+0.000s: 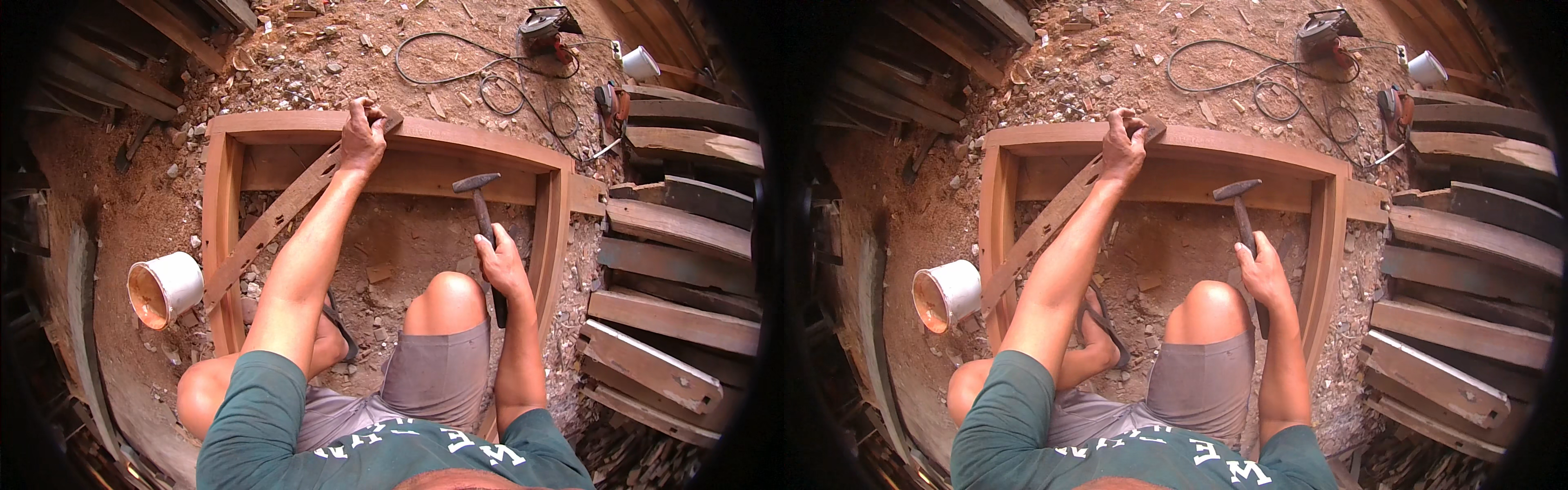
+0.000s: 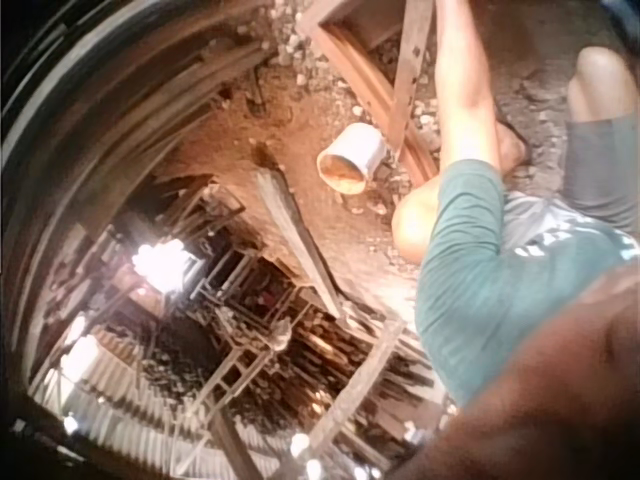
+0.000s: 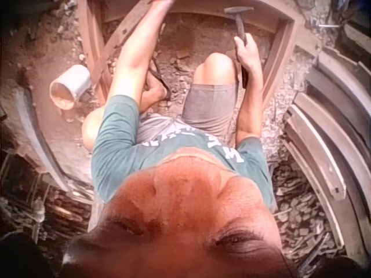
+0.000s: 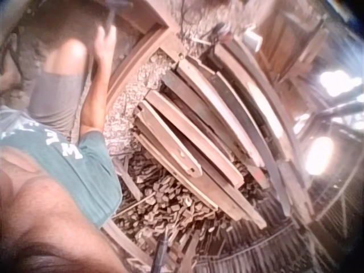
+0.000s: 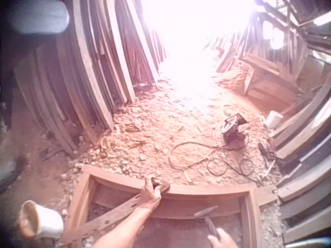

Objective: The person sits on the ground and assembles a wooden frame by hammering nails into pre-drilled holes. They retrieve nails from a white bucket, position them, and strike them with a hammer to secure the wooden planks together.

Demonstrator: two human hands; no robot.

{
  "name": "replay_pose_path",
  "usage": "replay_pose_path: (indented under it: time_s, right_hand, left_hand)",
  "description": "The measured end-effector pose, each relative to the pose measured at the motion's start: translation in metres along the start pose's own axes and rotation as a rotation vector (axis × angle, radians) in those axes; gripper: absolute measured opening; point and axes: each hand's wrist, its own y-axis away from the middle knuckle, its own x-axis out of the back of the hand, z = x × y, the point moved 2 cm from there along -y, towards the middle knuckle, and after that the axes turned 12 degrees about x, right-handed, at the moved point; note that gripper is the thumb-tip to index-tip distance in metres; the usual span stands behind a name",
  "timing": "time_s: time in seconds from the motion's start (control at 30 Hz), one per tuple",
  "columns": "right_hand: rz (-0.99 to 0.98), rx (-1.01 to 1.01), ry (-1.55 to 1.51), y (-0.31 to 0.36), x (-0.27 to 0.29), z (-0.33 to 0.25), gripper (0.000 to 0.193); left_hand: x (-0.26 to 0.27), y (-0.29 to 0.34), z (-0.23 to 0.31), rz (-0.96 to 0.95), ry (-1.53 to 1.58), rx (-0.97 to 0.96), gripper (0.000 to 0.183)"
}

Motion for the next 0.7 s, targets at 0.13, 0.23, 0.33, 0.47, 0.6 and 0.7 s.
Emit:
replay_pose_path:
  time_s: [0.13,0.23,0.33,0.47,0.6,0.7]
  right_hand:
    - [0.036,0.127,0.042,-0.023,0.0,-0.048,0.022]
    - [0.087,0.28,0.159,-0.047,-0.008,-0.089,0.03]
    - [0.127,0.46,0.265,-0.082,-0.022,-0.106,0.039]
    - [0.237,0.767,0.399,-0.113,-0.052,-0.113,0.046]
    - [0.038,0.514,0.728,-0.137,-0.065,-0.096,0.049]
    - [0.164,0.671,0.6,-0.135,-0.065,-0.113,0.051]
  left_hand:
    - [0.0,-0.001,-0.006,0.001,-0.003,-0.014,0.038]
    - [0.001,0.001,-0.007,-0.004,0.003,-0.018,0.037]
    - [0.003,0.001,-0.009,0.004,-0.014,-0.037,0.037]
    - [0.0,0.001,-0.007,0.004,-0.015,-0.072,0.036]
    - [-0.004,0.004,-0.003,-0.004,-0.004,-0.059,0.037]
    - [0.002,0.003,-0.009,0.039,-0.046,-0.083,0.037]
